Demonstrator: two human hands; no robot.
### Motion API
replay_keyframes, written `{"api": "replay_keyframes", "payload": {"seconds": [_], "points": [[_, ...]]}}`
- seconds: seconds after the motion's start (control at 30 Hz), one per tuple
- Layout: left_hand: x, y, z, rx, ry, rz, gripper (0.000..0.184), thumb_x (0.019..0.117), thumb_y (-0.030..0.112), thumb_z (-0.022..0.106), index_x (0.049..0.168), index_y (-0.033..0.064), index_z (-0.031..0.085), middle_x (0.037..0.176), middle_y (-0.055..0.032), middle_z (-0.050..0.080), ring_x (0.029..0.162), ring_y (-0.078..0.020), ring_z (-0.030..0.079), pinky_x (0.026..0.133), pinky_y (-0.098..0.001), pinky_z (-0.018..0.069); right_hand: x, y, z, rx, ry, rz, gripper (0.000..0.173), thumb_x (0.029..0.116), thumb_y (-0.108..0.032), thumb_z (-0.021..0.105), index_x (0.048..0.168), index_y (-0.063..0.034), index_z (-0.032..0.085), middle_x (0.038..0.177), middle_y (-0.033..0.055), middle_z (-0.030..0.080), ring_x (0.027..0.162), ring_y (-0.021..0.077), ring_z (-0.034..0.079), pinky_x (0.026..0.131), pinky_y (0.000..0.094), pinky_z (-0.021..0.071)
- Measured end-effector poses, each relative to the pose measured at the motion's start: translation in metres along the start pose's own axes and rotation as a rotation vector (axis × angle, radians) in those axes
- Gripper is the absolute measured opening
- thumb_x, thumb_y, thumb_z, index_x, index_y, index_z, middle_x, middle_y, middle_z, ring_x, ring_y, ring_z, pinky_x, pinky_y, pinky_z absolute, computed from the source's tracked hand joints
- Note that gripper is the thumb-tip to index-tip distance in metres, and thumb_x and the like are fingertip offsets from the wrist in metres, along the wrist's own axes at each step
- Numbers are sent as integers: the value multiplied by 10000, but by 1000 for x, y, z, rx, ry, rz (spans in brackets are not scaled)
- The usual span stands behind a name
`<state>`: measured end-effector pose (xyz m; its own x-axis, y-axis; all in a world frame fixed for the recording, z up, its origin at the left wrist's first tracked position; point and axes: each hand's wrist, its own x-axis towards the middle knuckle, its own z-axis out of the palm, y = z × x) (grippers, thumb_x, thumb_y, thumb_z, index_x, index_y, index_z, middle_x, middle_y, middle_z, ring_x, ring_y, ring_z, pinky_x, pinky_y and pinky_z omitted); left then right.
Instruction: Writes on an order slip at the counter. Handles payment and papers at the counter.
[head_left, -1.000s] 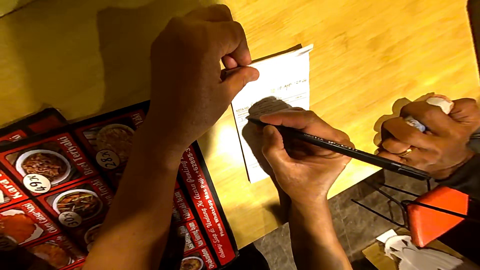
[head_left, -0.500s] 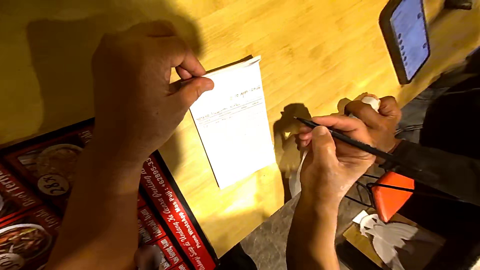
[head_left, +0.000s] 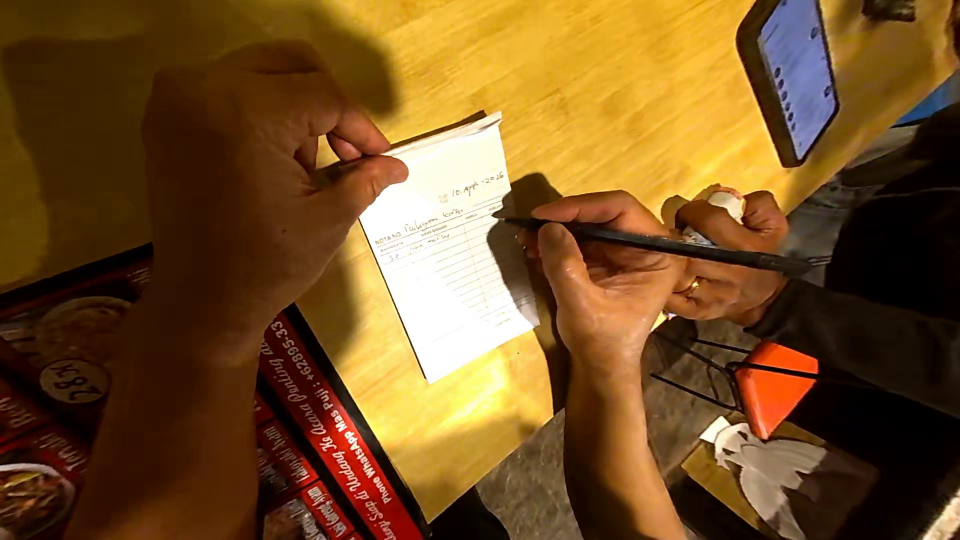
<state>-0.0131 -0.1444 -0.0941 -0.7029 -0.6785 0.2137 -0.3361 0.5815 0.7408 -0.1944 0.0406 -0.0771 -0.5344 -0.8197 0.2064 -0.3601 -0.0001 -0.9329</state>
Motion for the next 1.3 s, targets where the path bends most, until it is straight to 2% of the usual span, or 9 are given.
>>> {"api": "replay_keyframes", "payload": {"seconds": [0.67, 0.8, 0.9, 1.0, 1.3], "points": [[0, 0, 0, -31, -6, 4, 249, 953, 367, 683, 951, 121, 725, 902, 18, 627, 742, 10, 491, 647, -181, 378, -1, 4, 3, -19, -12, -13, 125, 903, 49, 640, 1016, 15, 682, 881, -5, 701, 704, 12, 639, 621, 155, 561], [-1, 1, 0, -30, -21, 11, 324, 959, 433, 651, 1037, 128, 726, 964, 0, 641, 744, -8, 489, 640, -199, 379, -1, 5, 3, -34, -29, -28, 127, 906, 41, 642, 1023, 17, 687, 898, -2, 706, 727, 18, 653, 640, 160, 572], [-1, 1, 0, 8, -23, 35, 389, 928, 497, 679, 1019, 122, 722, 940, -18, 634, 745, -44, 495, 657, -245, 381, -1, 5, 4, -31, -31, -21, 125, 904, 46, 648, 1020, 21, 687, 908, 7, 706, 727, 17, 650, 637, 159, 569], [0, 3, 2, 42, -28, 37, 343, 931, 448, 694, 986, 110, 714, 929, -37, 631, 754, -78, 502, 679, -283, 383, -1, 5, 3, -17, -47, -14, 130, 891, 53, 651, 1012, 19, 686, 916, 10, 708, 733, 21, 655, 635, 160, 570], [1, 4, 2, 58, -28, 57, 325, 937, 432, 691, 980, 111, 716, 944, -44, 645, 774, -82, 523, 691, -285, 391, -1, 4, 5, -16, -30, -7, 135, 894, 58, 654, 1019, 17, 685, 888, -3, 700, 700, 13, 640, 618, 156, 565]]}}
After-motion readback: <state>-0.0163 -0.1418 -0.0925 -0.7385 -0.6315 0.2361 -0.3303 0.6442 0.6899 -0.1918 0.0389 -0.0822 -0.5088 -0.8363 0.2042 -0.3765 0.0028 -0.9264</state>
